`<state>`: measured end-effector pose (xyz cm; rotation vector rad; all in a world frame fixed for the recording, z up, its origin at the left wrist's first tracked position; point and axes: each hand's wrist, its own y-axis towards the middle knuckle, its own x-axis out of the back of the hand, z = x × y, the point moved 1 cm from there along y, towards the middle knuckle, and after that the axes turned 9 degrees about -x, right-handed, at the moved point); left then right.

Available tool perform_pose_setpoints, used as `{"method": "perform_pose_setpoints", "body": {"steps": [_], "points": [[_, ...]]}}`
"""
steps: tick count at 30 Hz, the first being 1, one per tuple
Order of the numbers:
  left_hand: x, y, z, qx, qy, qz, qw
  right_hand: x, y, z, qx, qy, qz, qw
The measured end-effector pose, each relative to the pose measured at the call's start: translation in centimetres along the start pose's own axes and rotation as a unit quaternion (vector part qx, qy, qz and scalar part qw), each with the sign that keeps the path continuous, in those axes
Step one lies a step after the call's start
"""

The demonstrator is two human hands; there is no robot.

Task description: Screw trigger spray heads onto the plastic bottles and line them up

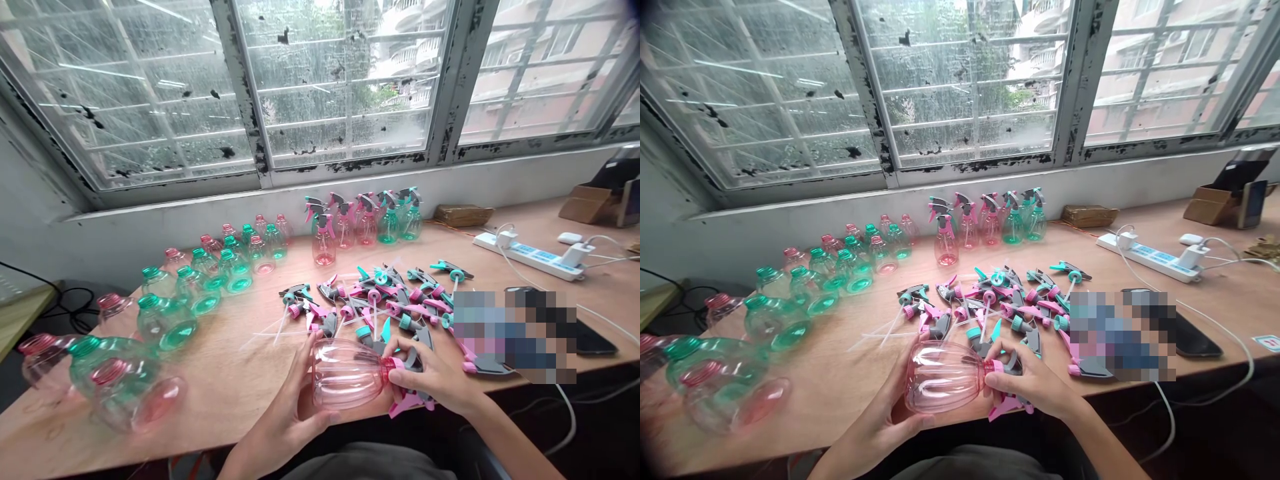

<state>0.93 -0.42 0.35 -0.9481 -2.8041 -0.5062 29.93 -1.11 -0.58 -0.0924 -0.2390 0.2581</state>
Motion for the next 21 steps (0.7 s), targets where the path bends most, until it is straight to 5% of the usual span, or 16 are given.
{"method": "perform_pose_setpoints", "body": {"steps": [21], "points": [[0.18,-0.05,-0.07,0.015,-0.020,0.022,0.999,-0.15,-0.08,0.20,0.015,0.029,0.020,0.999]]}}
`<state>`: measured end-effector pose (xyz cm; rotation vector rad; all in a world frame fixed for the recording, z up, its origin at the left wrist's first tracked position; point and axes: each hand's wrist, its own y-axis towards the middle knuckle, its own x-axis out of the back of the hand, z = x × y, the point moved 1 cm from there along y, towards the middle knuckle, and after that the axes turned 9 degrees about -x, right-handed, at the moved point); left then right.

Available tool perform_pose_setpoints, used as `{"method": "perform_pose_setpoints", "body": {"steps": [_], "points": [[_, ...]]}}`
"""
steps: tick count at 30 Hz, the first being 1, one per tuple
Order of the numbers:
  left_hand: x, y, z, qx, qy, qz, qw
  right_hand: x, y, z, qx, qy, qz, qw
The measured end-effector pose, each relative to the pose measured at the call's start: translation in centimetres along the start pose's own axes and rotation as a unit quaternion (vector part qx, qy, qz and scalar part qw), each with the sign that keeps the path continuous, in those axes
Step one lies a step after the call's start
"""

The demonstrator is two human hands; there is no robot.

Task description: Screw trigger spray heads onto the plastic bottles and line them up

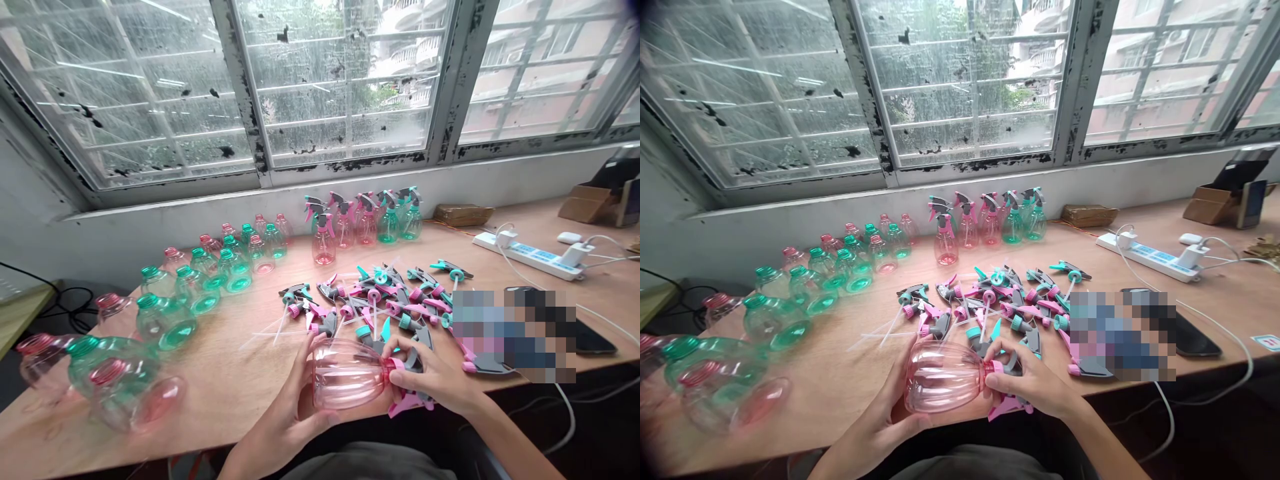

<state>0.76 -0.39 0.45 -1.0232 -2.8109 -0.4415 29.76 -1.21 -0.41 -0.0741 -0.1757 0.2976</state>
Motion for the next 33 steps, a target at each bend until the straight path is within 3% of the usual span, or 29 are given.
{"method": "perform_pose_setpoints", "body": {"steps": [7,24,33], "points": [[-0.15,0.17,0.04,-0.010,-0.003,-0.005,1.000,0.20,-0.04,-0.19,0.002,-0.040,-0.037,0.999],[0.12,-0.28,0.08,0.013,0.067,0.008,0.998,0.17,0.09,-0.85,0.004,0.008,0.033,0.999],[0.20,-0.10,0.06,0.002,0.050,0.021,0.999,0.29,0.01,-0.82,0.015,-0.013,0.021,1.000]]}}
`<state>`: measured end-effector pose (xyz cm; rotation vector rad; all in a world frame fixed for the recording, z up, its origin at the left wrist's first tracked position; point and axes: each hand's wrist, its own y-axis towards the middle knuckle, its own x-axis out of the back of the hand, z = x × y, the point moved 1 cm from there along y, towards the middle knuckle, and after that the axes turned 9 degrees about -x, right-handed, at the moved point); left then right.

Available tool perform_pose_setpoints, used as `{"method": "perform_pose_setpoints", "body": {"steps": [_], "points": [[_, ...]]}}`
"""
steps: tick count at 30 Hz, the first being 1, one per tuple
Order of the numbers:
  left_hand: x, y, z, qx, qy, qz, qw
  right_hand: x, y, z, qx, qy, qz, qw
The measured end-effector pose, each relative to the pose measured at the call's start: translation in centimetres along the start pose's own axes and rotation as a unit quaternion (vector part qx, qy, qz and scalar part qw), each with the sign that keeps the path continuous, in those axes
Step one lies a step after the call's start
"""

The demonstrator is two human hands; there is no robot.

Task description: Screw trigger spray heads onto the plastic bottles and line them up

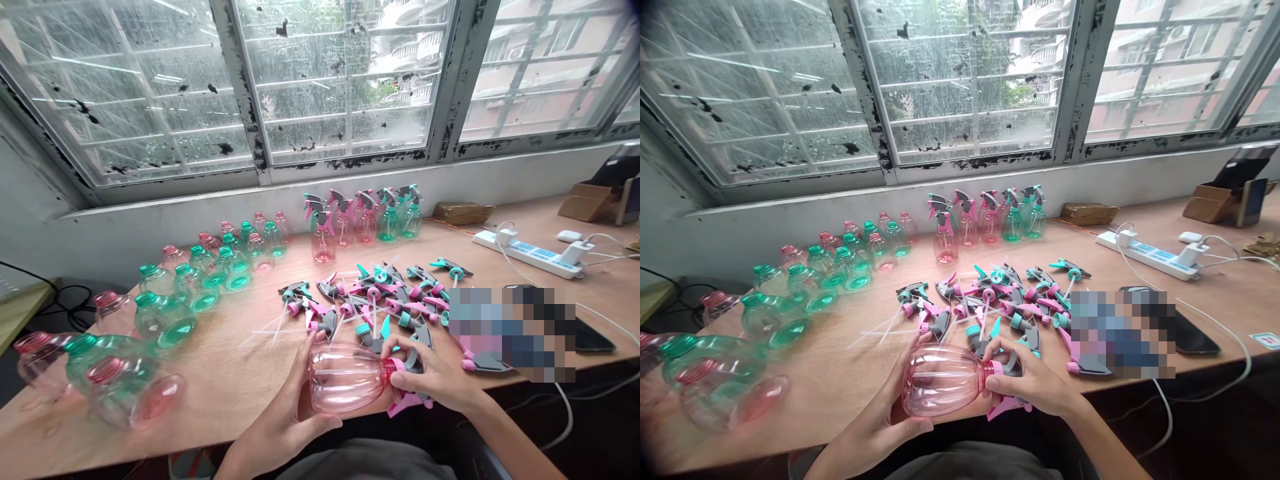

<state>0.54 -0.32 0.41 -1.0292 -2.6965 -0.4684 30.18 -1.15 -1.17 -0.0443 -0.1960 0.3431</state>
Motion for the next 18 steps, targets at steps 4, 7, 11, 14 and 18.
{"method": "perform_pose_setpoints", "body": {"steps": [4,7,11,14,18], "points": [[0.02,0.00,0.21,-0.015,-0.001,-0.012,1.000,-0.08,0.00,-0.06,-0.010,0.018,0.010,1.000],[-0.08,0.01,0.29,-0.027,0.002,-0.014,1.000,-0.10,-0.04,0.11,-0.013,0.009,0.010,1.000],[-0.30,0.11,0.12,-0.021,-0.008,-0.038,0.999,-0.03,0.00,0.32,-0.009,-0.020,-0.031,0.999],[-0.39,0.13,0.24,-0.016,-0.039,-0.036,0.998,-0.02,0.11,0.26,-0.014,-0.021,-0.041,0.999],[-0.31,0.02,0.90,-0.023,-0.072,-0.035,0.997,0.01,0.22,-0.03,-0.018,0.009,-0.024,1.000]]}}
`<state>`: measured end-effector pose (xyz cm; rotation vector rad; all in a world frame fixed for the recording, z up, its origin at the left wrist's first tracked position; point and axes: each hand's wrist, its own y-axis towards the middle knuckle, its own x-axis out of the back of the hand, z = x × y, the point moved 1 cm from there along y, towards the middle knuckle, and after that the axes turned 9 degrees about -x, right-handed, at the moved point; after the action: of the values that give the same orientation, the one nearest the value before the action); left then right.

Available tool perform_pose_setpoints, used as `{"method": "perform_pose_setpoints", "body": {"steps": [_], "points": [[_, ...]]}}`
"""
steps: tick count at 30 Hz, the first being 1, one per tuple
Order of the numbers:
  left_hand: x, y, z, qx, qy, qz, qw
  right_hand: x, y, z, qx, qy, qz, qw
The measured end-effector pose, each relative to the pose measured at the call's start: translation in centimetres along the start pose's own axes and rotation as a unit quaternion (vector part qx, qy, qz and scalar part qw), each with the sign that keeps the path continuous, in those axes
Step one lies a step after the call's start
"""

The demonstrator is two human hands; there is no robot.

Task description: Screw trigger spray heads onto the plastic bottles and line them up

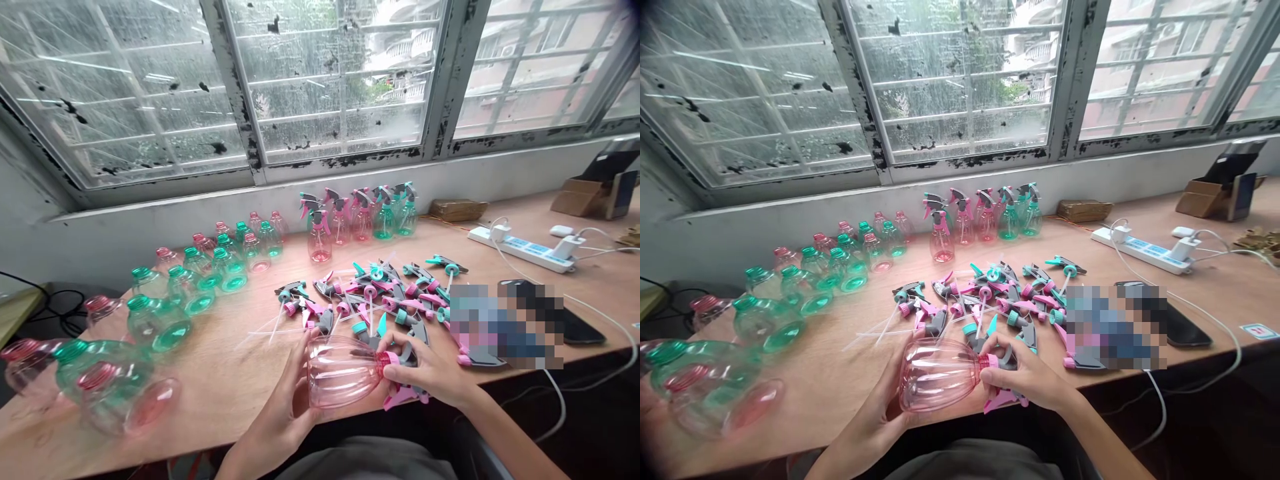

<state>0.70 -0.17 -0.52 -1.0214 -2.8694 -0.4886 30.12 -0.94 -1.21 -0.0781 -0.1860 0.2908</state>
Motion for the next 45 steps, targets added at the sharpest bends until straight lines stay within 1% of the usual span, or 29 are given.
{"method": "perform_pose_setpoints", "body": {"steps": [5,8,12,15,21,27,31,34,38,43,45], "points": [[0.39,-0.30,0.58,-0.020,0.071,-0.002,0.997,-0.01,0.00,-0.23,-0.010,0.009,0.021,1.000],[0.53,-0.41,0.52,-0.010,0.099,0.016,0.995,-0.12,-0.06,-0.14,-0.023,0.023,0.042,0.999],[0.65,-0.53,0.41,0.018,0.114,0.027,0.993,-0.20,-0.17,0.27,-0.017,0.020,0.037,0.999],[0.73,-0.58,0.57,0.033,0.110,0.019,0.993,-0.15,-0.19,0.51,-0.012,-0.002,0.020,1.000],[0.65,-0.46,0.45,0.018,0.108,0.029,0.994,0.08,-0.04,0.05,0.012,-0.041,-0.029,0.999],[0.44,-0.16,0.12,0.006,0.089,0.024,0.996,0.01,0.01,-0.25,0.002,-0.031,-0.012,0.999],[0.56,-0.20,0.20,0.035,0.096,0.018,0.995,-0.03,-0.10,0.23,0.007,-0.057,-0.033,0.998],[0.62,-0.32,0.15,0.057,0.084,0.012,0.995,-0.09,-0.15,0.41,0.000,-0.061,-0.030,0.998],[0.55,-0.26,0.00,0.036,0.075,0.021,0.996,-0.07,-0.12,0.31,0.003,-0.051,-0.029,0.998],[0.51,-0.11,0.10,0.014,0.093,0.034,0.995,0.08,-0.03,0.01,0.002,-0.049,-0.034,0.998],[0.49,-0.09,0.06,0.009,0.097,0.029,0.995,0.13,-0.03,-0.05,0.004,-0.051,-0.041,0.998]]}}
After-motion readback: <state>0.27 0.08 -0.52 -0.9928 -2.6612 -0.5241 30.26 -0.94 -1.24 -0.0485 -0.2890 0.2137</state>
